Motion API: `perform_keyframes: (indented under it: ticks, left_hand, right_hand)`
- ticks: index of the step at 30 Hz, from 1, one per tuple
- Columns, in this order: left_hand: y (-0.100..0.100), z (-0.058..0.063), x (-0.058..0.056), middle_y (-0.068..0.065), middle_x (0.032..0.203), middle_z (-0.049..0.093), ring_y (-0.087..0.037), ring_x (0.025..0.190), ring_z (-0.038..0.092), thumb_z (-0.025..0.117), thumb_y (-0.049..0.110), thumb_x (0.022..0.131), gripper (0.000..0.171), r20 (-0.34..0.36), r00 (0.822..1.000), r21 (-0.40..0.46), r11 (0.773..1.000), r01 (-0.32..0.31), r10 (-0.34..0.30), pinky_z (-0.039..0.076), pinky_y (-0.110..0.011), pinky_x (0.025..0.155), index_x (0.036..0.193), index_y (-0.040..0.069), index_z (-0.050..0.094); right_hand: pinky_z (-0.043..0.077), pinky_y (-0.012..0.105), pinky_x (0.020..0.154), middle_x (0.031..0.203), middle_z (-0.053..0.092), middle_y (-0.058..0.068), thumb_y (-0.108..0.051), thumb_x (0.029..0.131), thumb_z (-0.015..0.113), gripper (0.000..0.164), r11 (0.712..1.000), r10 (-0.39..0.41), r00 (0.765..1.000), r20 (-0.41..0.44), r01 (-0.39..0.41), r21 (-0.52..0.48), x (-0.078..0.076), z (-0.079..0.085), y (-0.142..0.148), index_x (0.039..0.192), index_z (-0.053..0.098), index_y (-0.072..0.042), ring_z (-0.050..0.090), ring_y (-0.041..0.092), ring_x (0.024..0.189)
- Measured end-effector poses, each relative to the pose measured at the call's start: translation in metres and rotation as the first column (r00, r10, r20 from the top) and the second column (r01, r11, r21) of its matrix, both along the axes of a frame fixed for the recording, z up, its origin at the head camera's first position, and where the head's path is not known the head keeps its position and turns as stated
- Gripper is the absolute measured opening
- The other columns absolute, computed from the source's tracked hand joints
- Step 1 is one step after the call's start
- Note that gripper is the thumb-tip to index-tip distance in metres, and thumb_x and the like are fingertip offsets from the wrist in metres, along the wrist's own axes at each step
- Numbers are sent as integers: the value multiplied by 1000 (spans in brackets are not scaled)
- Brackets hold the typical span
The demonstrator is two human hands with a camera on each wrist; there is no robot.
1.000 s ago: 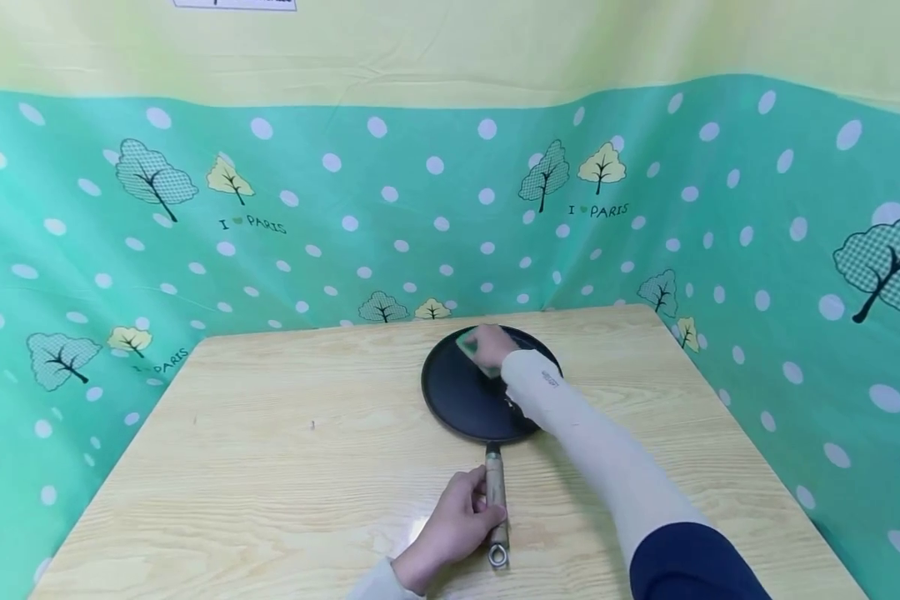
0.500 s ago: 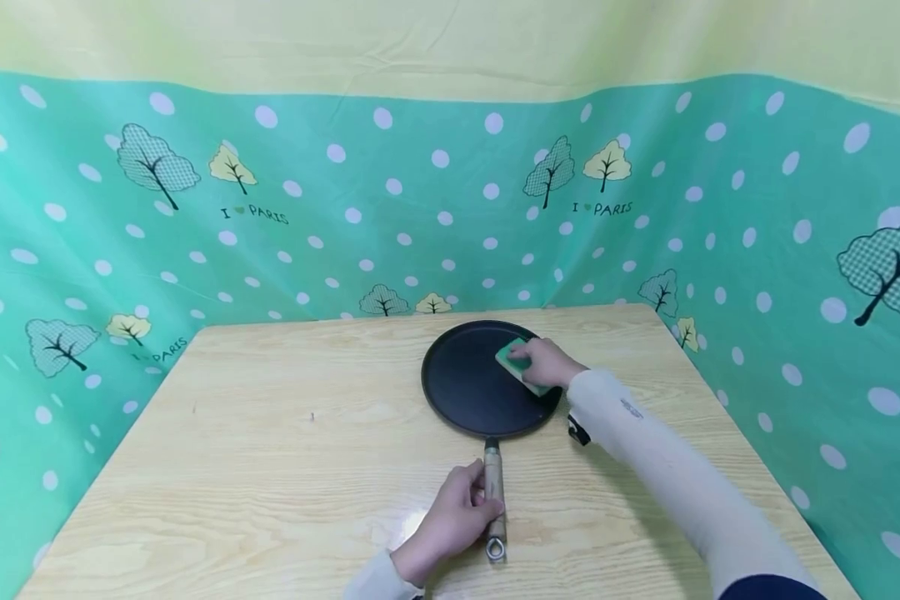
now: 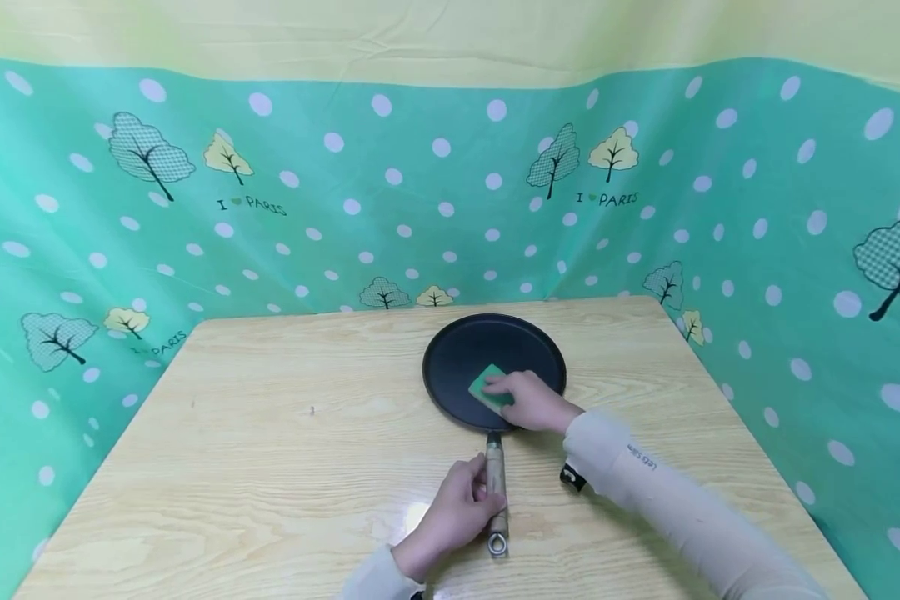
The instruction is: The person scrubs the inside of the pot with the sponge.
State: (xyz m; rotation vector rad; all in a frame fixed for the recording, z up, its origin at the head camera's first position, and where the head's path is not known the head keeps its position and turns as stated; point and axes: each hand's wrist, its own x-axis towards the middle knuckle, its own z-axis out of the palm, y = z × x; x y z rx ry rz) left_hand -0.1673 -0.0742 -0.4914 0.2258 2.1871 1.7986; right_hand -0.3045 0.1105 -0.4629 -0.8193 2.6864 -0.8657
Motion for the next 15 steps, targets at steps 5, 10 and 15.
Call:
perform_keyframes:
  ticks: [5, 10, 15]
  left_hand:
    - [2, -2, 1, -9, 102, 46, -13, 82, 48, 75, -2, 87, 74, -45, 999, -10, 1000, 3, -4, 46, -18, 63, 147, -26, 37]
    - [2, -2, 3, -7, 101, 47, -11, 81, 48, 75, -2, 84, 73, -83, 997, -8, 1000, 1, -1, 46, -18, 66, 145, -25, 41]
    - [2, -1, 1, -9, 102, 48, -13, 82, 49, 75, -1, 84, 74, -80, 997, -11, 1000, 0, -1, 47, -19, 66, 145, -25, 40]
  right_hand:
    - [42, 22, 55, 153, 54, 20, 8, 91, 66, 49, 998, 53, 998, 28, -53, -22, 2, 0, -31, 140, 66, 0, 57, 23, 58]
    - [52, 26, 70, 156, 52, 15, 9, 91, 66, 51, 999, 24, 999, 38, -26, 33, -13, 5, -66, 141, 65, -2, 71, 34, 107]
    - [43, 20, 49, 158, 51, 9, 10, 90, 67, 57, 996, -49, 994, 97, 40, 86, -49, 7, -85, 144, 63, -7, 62, 31, 121]
